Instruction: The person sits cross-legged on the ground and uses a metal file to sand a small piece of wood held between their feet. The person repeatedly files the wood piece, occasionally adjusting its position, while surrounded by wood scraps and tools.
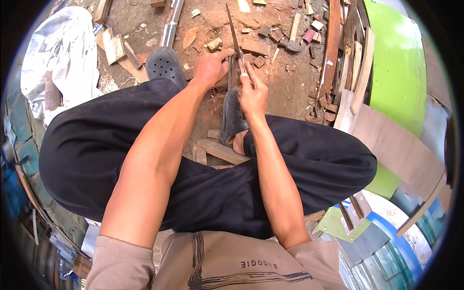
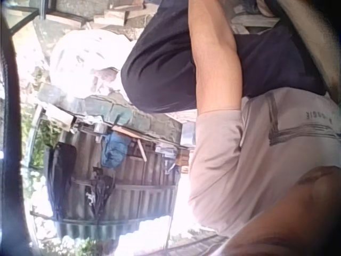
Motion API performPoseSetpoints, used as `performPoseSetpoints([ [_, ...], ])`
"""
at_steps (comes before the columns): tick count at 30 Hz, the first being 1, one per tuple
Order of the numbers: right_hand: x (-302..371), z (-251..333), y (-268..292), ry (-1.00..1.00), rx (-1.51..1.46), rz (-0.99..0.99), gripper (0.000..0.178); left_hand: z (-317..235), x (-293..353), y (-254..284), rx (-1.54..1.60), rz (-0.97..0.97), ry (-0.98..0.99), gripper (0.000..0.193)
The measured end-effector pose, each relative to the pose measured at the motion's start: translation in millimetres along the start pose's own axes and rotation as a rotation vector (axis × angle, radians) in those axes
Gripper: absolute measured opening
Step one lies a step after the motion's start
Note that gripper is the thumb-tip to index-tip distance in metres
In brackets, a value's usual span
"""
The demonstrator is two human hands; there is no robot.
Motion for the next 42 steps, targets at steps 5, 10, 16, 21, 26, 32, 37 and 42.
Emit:
performPoseSetpoints([
  [5,105,66,42,-0.270,-0.080,0.051,0.044,16,-4,2,0.032,-0.087,-0.004,0.034],
  [10,106,46,28,-0.182,-0.049,0.007,0.042,18,-8,2,0.062,-0.121,-0.019,0.031],
  [16,34,3,3,-0.057,0.005,-0.029,0.044,-1,-14,1,0.053,-0.160,-0.097,0.029],
  [21,130,56,42,-0.174,-0.032,0.055,0.044,19,-10,-3,0.103,-0.239,-0.115,0.029],
  [26,73,26,14,0.049,0.101,0.017,0.044,11,-12,-5,0.108,-0.204,-0.091,0.029],
  [32,44,-4,8,-0.012,0.002,-0.003,0.044,0,-19,3,-0.050,-0.125,-0.135,0.031],
  [37,134,55,37,-0.202,-0.048,0.051,0.045,8,-14,1,0.034,-0.138,-0.134,0.032],
  [42,27,30,0,0.115,0.043,-0.028,0.043,-5,-24,-1,0.036,-0.060,-0.061,0.034],
])
Point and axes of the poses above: each hand's wrist, its own x-axis away from the middle knuckle, its own y-axis out of the back of the hand, z = x × y, the point moved 5 cm from there along -x, towards the middle knuckle, and after that the axes turned 11 degrees about y, right-handed, at the moved point
